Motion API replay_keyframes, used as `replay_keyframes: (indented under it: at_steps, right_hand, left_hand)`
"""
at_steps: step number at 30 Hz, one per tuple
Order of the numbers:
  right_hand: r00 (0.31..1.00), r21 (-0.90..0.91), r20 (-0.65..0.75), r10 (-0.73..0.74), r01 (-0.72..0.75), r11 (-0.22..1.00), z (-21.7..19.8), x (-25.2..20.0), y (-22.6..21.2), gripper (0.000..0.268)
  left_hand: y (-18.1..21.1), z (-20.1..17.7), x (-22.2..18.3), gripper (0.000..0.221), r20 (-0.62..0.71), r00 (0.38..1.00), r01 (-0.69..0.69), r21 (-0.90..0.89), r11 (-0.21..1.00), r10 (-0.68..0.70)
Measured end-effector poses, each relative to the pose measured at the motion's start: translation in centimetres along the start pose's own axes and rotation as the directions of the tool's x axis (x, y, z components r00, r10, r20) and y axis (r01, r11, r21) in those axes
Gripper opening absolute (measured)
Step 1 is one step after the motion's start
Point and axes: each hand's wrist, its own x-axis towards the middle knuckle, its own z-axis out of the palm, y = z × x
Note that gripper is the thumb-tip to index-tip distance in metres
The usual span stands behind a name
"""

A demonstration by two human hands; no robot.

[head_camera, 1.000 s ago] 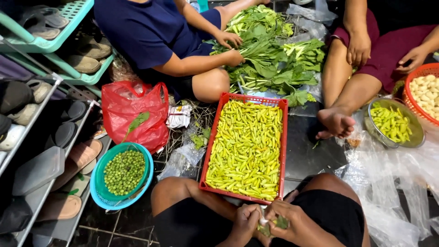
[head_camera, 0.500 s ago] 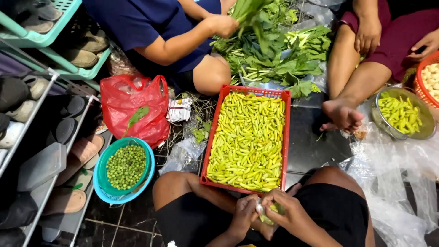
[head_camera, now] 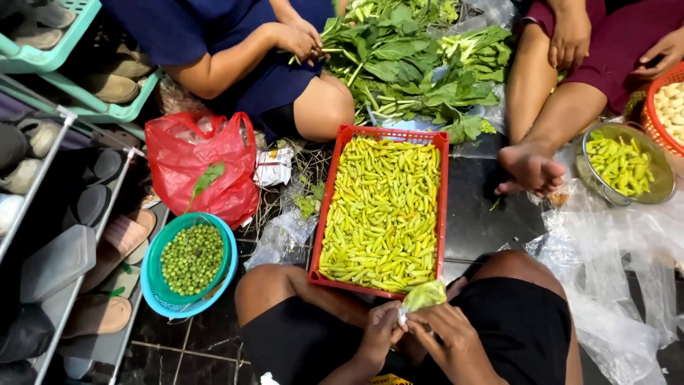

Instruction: People are sitting on the floor sorting and packing various vegetables, including green chilies and leafy greens, into plastic bags.

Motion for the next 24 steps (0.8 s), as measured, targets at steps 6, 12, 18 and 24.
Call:
replay_keyframes:
  at_steps: [6,12,18,24]
  right_hand:
    - [0.964,-0.067,0.156,0.216,-0.208,0.976,0.2,0.3,0.9,0.018]
    - [0.906,-0.176,0.249,0.342,-0.305,0.936,0.2,1.5,0.6,0.017]
    - [0.994,-0.008,0.010,-0.106,0.106,0.994,1.1,1.4,1.3,0.012]
    - [0.941,0.109,-0.025,-0.338,0.339,0.934,0.1,1.9,1.3,0.011]
  left_hand:
    - [0.0,0.0,-0.3,0.040,-0.004,0.997,0.077,0.005,0.997,-0.077]
    - [-0.9,-0.2,-0.5,0.035,0.006,0.999,-0.045,-0.004,0.999,0.045]
    - [0.1,-0.5,-0.5,0.041,-0.004,0.999,0.050,0.030,0.998,-0.050]
    - [1.7,0.9,-0.9,0.032,-0.013,1.000,0.022,-0.061,0.998,-0.022]
